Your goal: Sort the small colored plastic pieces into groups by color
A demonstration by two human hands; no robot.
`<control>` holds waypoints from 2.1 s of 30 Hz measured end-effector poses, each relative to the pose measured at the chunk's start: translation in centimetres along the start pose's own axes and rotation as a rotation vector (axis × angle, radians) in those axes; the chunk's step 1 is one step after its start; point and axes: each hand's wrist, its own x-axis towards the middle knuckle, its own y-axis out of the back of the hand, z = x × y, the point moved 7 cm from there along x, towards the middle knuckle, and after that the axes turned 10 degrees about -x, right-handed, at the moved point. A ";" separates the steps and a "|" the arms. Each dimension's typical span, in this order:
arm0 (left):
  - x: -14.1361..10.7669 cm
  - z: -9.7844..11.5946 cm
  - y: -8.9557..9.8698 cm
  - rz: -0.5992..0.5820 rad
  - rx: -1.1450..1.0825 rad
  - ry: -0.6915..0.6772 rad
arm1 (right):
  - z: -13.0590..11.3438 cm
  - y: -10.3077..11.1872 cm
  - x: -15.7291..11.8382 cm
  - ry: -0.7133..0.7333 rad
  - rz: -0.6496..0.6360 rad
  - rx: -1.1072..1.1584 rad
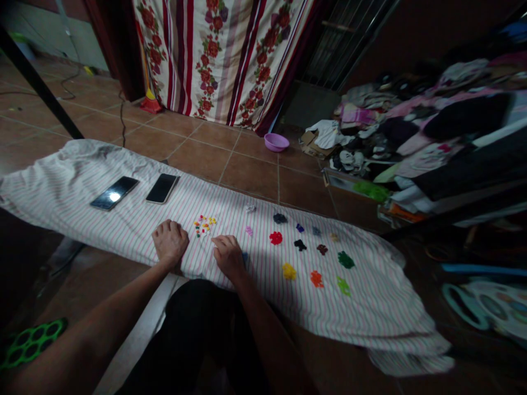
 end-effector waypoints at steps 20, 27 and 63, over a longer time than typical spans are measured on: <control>0.0 0.0 0.0 0.021 0.010 -0.003 | -3.7 -2.2 2.5 -0.026 -0.096 -0.121; -0.1 -0.1 -0.1 0.035 0.029 -0.017 | -3.6 -2.3 2.6 -0.051 -0.093 -0.115; -0.4 0.0 0.1 0.023 0.075 -0.006 | 0.3 1.1 0.2 -0.212 -0.062 -0.179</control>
